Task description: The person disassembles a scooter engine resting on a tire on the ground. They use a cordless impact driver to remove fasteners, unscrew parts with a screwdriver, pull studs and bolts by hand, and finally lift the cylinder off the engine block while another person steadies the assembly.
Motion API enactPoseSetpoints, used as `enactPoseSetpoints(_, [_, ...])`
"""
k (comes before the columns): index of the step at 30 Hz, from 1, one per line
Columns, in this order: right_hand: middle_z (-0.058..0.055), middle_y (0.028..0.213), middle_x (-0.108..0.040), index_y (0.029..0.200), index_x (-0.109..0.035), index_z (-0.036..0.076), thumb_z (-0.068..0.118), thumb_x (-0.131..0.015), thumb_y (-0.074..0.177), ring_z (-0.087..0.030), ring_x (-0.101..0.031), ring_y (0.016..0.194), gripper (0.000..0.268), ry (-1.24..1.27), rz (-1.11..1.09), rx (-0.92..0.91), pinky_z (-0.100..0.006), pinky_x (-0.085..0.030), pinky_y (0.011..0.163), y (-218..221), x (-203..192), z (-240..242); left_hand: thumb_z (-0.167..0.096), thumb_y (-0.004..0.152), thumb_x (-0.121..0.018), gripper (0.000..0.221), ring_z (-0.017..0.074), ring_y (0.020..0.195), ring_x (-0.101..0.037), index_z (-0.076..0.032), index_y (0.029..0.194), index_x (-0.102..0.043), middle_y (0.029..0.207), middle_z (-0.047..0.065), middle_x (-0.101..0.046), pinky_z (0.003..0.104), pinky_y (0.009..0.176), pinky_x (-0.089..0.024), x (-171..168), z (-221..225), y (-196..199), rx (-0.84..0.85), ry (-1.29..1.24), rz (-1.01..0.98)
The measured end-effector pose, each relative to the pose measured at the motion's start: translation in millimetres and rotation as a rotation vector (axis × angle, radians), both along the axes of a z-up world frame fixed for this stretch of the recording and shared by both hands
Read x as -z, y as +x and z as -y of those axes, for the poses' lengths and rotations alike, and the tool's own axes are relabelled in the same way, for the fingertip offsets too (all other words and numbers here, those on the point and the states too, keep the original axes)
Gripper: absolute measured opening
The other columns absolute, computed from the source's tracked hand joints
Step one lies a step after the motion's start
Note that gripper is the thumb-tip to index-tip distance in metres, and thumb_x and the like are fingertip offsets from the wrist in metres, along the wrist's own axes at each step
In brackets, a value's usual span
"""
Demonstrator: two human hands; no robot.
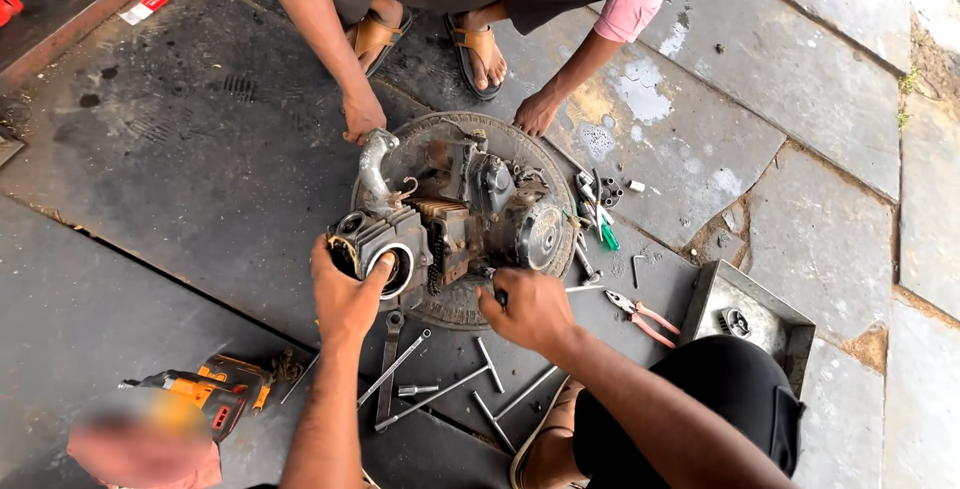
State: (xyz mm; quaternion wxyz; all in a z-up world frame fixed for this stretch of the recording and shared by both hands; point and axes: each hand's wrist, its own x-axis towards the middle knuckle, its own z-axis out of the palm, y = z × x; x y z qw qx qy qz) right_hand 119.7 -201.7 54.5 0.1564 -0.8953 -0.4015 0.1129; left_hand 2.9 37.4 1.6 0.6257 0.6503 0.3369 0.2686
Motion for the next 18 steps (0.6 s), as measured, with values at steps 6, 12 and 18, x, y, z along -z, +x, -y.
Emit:
enactPoseSetpoints(6, [-0.006, 0.049, -0.060, 0.095, -0.072, 0.009, 0.043, -0.051, 0.097, -0.017, -0.044, 0.035, 0.040, -0.152, -0.054, 0.334, -0.040, -0.039, 0.033, 39.8, -8.0, -2.0, -0.018, 0.070, -0.094, 0.075, 0.0259, 0.108, -0.066, -0.001, 0.133, -0.057, 0.118, 0.015, -0.069, 0.041, 0.095, -0.050, -36.8, -69.2, -82.7, -0.053, 0.215, -0.255])
enactPoseSetpoints(12, [-0.022, 0.069, -0.069, 0.086, -0.075, 0.006, 0.048, -0.060, 0.094, -0.041, -0.067, 0.069, 0.046, -0.035, 0.071, 0.411, -0.052, -0.053, 0.065, 31.8, -6.0, -20.1, -0.025, 0.113, -0.062, 0.041, 0.0245, 0.113, -0.065, 0.011, 0.132, -0.058, 0.122, 0.018, -0.066, 0.037, 0.101, -0.056, -34.3, -147.4, -234.3, -0.218, -0.007, 0.100])
enactPoseSetpoints(18, [-0.023, 0.074, -0.070, 0.087, -0.074, 0.007, 0.049, -0.060, 0.091, -0.045, -0.068, 0.078, 0.045, -0.064, -0.014, 0.360, -0.055, -0.052, 0.073, 6.5, -11.3, -37.5, -0.005, 0.117, -0.066, 0.019, 0.0212, 0.103, -0.064, 0.005, 0.130, -0.057, 0.119, 0.016, -0.061, 0.037, 0.100, -0.058, 11.1, -126.2, -234.9, -0.266, 0.525, 0.013])
